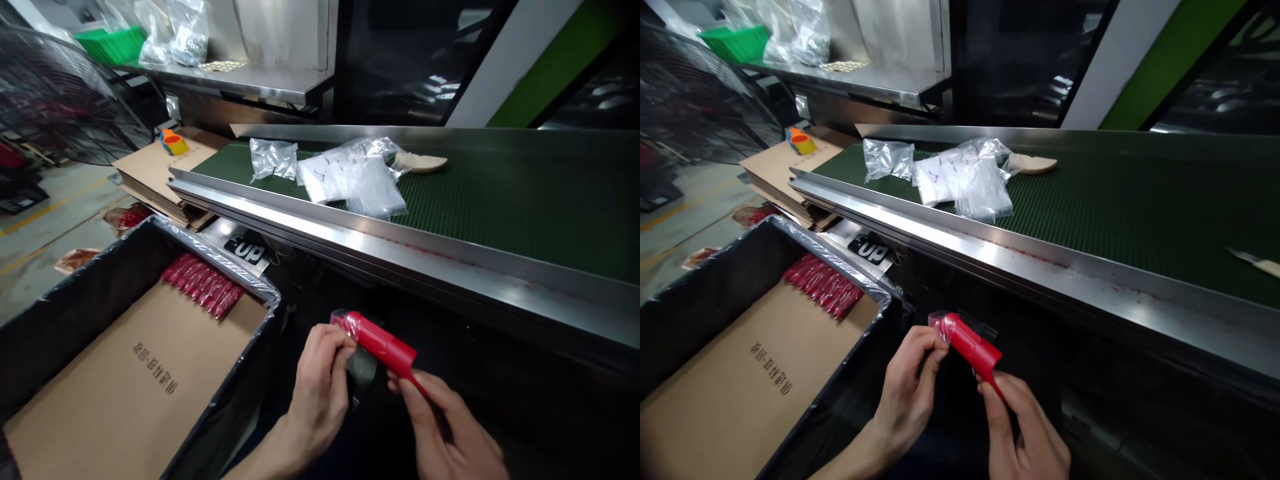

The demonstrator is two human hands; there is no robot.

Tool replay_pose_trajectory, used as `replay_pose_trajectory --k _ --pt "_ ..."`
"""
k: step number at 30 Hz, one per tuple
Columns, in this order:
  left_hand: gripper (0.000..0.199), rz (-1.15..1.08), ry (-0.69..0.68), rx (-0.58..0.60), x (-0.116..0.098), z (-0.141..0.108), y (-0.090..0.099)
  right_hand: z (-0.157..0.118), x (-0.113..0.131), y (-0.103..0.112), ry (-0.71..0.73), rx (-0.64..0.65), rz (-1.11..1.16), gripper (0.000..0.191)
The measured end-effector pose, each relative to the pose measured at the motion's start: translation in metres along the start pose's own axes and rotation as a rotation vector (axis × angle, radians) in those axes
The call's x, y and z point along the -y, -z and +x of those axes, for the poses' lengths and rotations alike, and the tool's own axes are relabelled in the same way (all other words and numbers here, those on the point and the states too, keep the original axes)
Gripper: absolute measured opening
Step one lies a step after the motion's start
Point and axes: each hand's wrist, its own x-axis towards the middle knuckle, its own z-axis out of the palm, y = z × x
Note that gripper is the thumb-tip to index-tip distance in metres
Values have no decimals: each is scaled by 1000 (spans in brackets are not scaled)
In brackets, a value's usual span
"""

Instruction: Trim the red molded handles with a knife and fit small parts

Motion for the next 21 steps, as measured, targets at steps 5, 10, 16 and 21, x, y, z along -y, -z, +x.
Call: replay_pose_trajectory --k 5,10,16,21 --pt "17 6 79 3 3 1 10 28 -28 10 516 311 -80 20" --pt "20 11 140 49 6 3 27 56 -49 19 985 385 -327 17" --pt "16 -16 -77 60 2 -17 15 37 -24 1 790 497 -307 29" --pt "11 49 -329 -44 -8 -21 27 24 3 -18 561 425 -24 28"
